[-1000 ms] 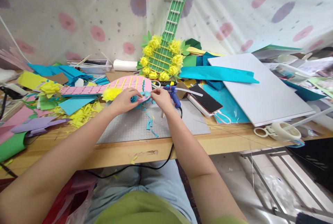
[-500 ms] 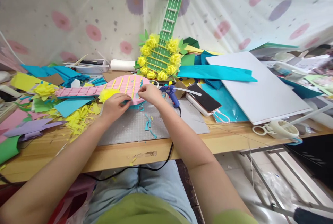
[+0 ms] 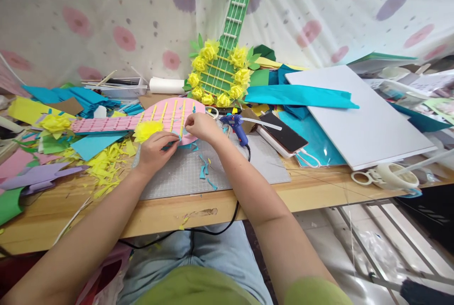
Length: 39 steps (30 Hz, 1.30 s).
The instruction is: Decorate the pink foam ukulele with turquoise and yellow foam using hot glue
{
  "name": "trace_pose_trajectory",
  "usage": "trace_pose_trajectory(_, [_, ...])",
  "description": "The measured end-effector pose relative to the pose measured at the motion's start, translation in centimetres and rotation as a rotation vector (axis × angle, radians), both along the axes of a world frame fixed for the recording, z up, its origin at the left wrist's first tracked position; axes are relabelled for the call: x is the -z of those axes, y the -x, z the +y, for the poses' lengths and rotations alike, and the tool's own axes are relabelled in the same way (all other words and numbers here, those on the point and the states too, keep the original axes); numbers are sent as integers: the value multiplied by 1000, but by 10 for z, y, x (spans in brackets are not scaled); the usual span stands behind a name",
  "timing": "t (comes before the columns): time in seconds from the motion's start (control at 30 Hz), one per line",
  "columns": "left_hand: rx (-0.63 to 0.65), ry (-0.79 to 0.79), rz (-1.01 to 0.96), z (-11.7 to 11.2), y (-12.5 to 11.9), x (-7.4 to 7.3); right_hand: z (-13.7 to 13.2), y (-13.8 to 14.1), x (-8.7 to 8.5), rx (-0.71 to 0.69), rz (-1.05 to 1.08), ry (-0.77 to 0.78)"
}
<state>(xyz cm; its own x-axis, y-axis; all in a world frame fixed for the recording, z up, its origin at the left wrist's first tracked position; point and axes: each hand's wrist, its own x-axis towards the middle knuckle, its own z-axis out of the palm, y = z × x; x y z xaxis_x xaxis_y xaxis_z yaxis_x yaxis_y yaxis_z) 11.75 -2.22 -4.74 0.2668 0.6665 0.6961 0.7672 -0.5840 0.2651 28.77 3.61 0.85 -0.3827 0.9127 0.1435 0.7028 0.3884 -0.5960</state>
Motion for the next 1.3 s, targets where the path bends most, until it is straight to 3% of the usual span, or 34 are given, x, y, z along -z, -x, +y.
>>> trace_pose_trajectory(0.1, [10, -29, 13, -1, 0, 2, -2, 1, 2, 1, -11, -28])
trace_pose_trajectory(0.3, [8, -8, 28, -3, 2, 2, -9, 5, 5, -79, -76, -249])
trace_pose_trajectory(0.47, [3, -8, 40, -3, 3, 3, -10, 5, 7, -117, -132, -303])
trace_pose_trajectory(1.3, [-24, 19, 32, -3, 2, 1, -10, 12, 11, -153, -93, -224])
